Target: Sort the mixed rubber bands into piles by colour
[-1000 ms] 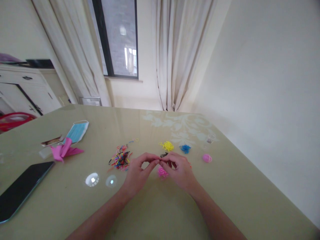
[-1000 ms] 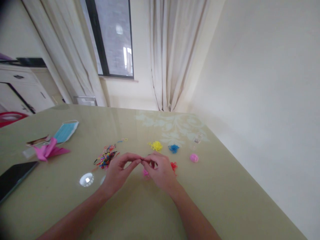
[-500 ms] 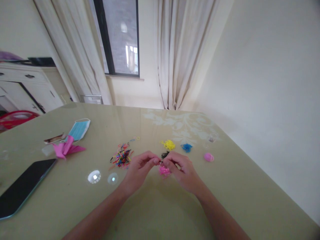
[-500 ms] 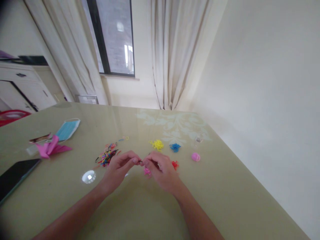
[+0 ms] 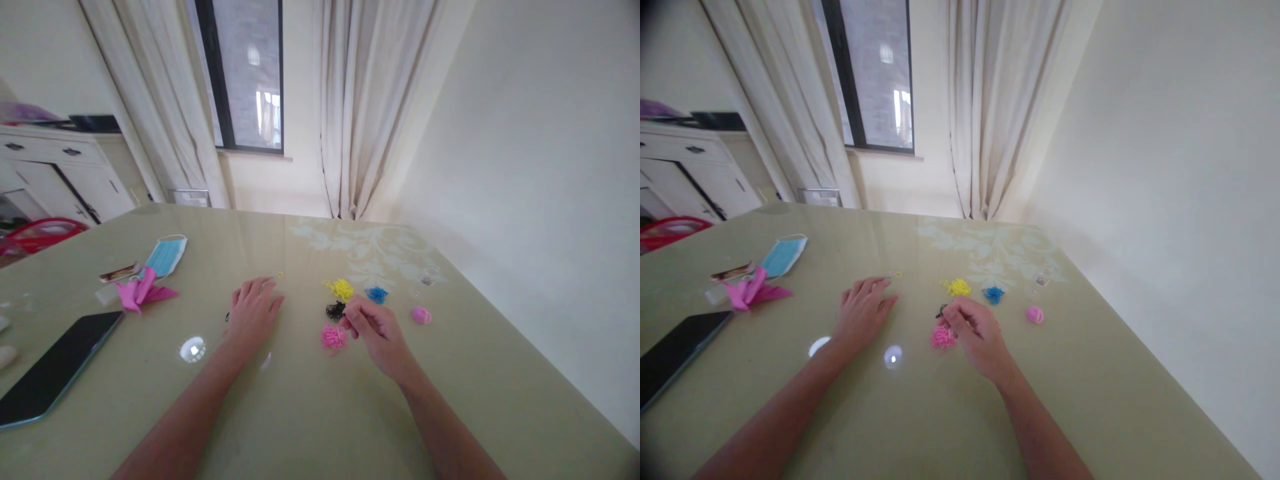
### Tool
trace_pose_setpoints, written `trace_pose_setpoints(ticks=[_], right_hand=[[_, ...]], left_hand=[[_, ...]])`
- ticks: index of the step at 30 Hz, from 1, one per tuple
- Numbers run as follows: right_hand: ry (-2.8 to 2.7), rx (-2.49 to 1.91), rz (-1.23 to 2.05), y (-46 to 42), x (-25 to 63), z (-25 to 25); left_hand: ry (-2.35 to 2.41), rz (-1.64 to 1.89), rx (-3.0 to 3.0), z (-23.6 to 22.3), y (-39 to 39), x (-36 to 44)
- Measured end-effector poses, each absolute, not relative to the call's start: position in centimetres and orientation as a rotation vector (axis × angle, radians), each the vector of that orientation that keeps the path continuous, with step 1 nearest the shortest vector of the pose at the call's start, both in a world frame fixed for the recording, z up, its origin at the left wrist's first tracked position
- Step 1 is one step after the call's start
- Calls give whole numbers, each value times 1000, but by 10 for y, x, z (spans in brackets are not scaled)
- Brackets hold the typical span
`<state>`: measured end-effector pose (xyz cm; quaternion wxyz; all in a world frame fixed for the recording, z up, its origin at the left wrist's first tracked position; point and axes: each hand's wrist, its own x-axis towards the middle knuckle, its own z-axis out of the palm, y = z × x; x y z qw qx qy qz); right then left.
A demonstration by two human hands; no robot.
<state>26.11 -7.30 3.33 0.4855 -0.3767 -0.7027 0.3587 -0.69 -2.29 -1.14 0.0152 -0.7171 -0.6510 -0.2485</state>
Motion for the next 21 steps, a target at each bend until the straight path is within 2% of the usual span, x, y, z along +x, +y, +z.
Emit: trace_pose_setpoints(ticks=[3,6,17,21], right_hand=[[-1644,-910,913,-72,262,37],[-1625,-906,920,-72,262,42],[-1586,-951,930,-67,270,42],[-1749,-1132,704,-54,278,30]], left_hand=[[-2089,-543,-2138,-20,-16,-18],[-2116,-463,-2145,-23,-12,-24],[-1896,-560,-2341,-25,-2,-25],[-1766,-646,-2407,-23,-4,-23]])
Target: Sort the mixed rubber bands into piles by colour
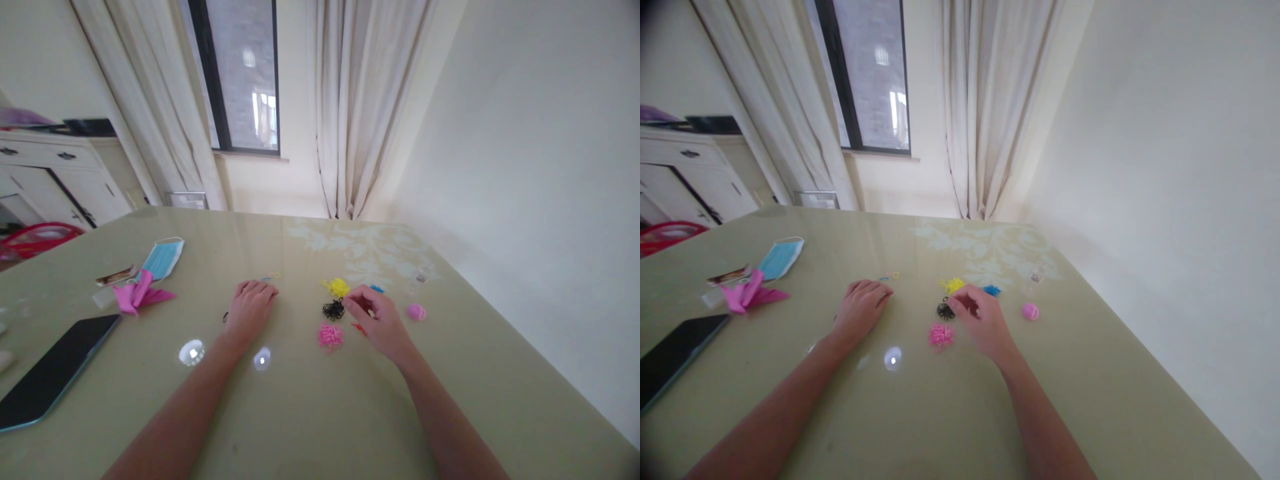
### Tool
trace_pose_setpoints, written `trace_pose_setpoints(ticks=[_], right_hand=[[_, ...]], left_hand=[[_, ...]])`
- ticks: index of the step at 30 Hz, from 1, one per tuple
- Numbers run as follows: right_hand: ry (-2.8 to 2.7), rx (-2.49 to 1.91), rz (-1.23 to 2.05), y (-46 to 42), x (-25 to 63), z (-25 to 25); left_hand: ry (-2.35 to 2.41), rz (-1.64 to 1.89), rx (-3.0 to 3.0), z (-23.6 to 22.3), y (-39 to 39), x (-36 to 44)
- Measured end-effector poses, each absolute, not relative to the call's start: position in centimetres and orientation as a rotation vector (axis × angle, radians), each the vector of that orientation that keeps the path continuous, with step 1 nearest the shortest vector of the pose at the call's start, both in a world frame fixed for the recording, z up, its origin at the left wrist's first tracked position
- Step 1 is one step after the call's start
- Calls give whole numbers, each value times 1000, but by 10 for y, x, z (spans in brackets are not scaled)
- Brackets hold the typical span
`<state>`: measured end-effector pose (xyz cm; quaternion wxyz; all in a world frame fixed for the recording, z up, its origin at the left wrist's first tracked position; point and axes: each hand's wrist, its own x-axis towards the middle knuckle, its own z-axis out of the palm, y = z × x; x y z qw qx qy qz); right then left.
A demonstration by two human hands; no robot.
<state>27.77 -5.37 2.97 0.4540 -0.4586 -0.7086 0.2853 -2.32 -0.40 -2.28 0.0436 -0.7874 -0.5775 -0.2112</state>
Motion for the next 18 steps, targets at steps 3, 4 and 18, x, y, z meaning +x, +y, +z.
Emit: trace_pose_setpoints(ticks=[3,4,18], right_hand=[[-1887,-1252,453,-43,282,18],[-1909,-1266,401,-41,282,14],[-2044,-1405,226,-38,274,-9]], left_hand=[[-1771,-867,-2412,-18,-7,-20],[-1784,-982,-2415,-16,-8,-19],[-1836,-2691,-2843,4,-51,25]])
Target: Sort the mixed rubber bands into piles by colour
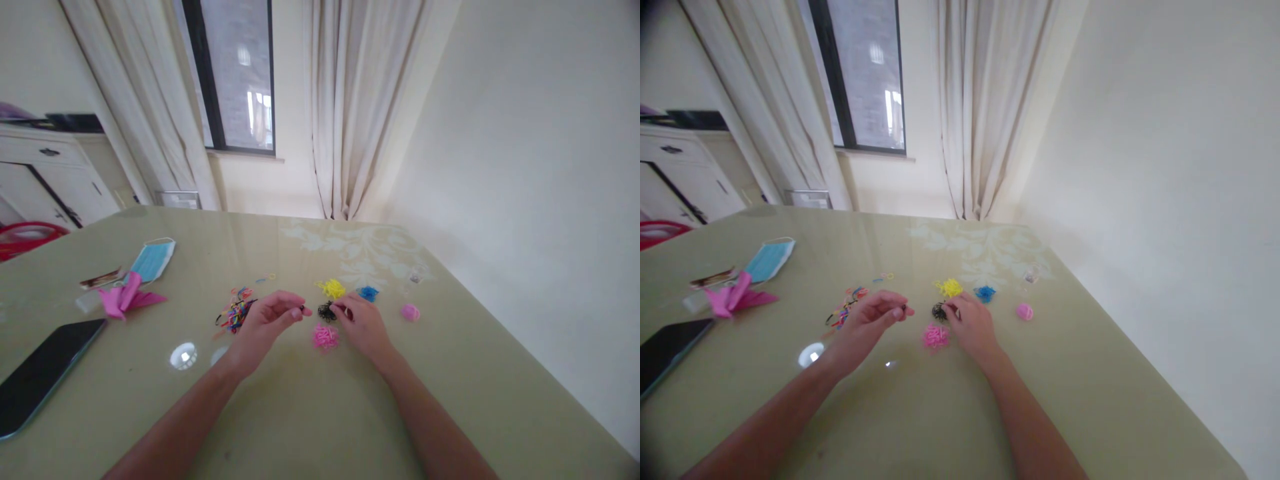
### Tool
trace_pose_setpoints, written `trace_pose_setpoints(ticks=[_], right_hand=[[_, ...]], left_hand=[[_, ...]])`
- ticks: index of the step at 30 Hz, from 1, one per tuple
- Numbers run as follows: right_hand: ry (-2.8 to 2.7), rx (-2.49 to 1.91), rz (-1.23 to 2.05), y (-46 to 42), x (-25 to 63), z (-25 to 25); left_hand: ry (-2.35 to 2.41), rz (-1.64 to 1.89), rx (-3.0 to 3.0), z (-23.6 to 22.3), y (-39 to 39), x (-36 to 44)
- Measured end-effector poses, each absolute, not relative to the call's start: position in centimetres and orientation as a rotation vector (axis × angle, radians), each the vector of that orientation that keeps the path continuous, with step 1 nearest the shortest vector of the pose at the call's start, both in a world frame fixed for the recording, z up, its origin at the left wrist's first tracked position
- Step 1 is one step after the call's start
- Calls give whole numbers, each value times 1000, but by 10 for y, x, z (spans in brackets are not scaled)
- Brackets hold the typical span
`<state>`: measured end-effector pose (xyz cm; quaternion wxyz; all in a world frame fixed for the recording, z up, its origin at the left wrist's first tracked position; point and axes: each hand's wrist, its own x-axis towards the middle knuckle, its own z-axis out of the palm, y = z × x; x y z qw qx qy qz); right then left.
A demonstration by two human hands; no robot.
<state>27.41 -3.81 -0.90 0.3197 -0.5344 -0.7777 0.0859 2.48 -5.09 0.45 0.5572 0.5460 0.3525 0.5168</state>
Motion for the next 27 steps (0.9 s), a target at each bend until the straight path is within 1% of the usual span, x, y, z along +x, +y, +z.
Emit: trace_pose_setpoints(ticks=[4,7,12,17,21,27], right_hand=[[-2076,-1468,160,-37,275,-13],[-2041,-1424,150,-38,275,-9],[-1954,-1187,331,-56,263,8],[-1892,-963,454,-78,249,17],[-1884,-907,435,-84,241,17],[-1846,-962,465,-85,238,25]], left_hand=[[798,1255,1173,0,-53,27],[778,1268,1101,6,-57,30],[770,1258,1046,18,-64,35],[810,1196,1128,14,-66,39],[815,1168,1162,12,-65,40],[861,1132,1234,16,-66,40]])
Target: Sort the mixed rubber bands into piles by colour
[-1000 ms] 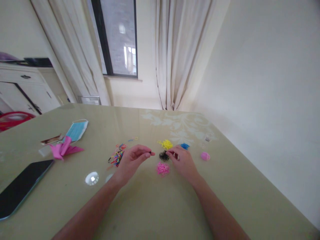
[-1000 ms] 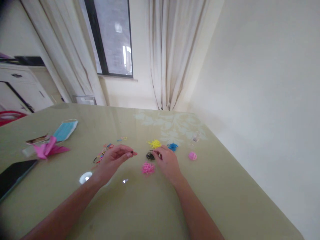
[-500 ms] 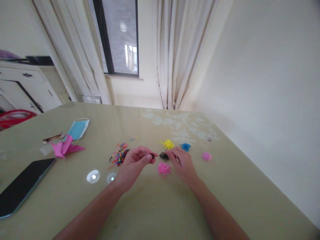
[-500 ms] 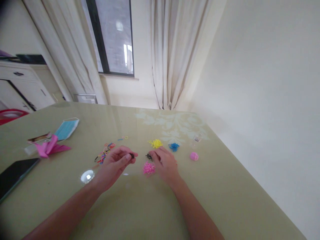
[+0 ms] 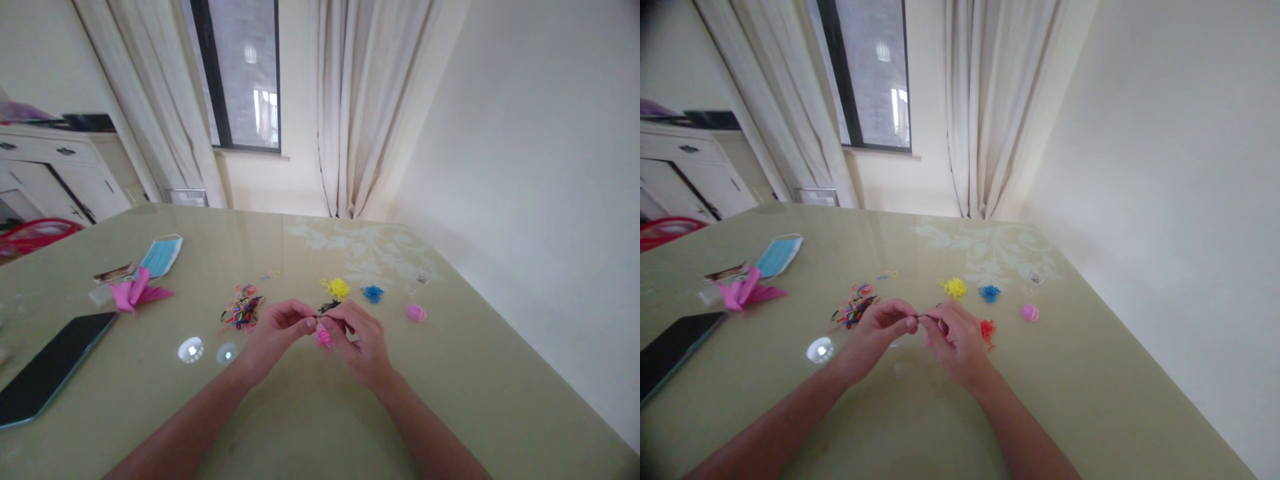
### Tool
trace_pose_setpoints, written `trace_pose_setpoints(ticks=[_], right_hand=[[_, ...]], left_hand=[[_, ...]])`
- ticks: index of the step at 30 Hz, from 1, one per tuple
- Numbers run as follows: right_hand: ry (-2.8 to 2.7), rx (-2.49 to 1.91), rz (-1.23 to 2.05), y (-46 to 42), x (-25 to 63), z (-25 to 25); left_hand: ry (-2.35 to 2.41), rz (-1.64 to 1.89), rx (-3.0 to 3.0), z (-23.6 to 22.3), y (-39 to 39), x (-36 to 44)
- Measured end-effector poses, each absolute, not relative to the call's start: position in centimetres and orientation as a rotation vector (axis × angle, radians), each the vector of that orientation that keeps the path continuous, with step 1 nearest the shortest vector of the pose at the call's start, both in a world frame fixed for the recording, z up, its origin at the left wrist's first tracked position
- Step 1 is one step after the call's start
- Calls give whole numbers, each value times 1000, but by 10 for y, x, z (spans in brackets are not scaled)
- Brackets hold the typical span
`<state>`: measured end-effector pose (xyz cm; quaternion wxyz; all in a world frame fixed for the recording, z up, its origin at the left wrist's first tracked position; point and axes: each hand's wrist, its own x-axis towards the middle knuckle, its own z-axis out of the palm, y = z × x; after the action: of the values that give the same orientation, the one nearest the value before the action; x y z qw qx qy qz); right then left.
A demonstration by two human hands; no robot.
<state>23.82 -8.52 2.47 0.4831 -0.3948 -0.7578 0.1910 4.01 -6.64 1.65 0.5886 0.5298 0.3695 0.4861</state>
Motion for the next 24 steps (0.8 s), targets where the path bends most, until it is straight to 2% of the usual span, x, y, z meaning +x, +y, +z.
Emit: trace_pose_setpoints(ticks=[13,19,22,24], right_hand=[[-1599,-947,825,-83,239,26],[-1526,-1045,639,-68,257,33],[-1643,-1181,439,-54,264,26],[-1731,-1265,328,-46,266,16]], left_hand=[[970,1209,1348,10,-57,32],[1356,1414,1384,7,-26,-3],[1608,1343,1594,5,-14,-24],[1810,1174,1860,5,-11,-35]])
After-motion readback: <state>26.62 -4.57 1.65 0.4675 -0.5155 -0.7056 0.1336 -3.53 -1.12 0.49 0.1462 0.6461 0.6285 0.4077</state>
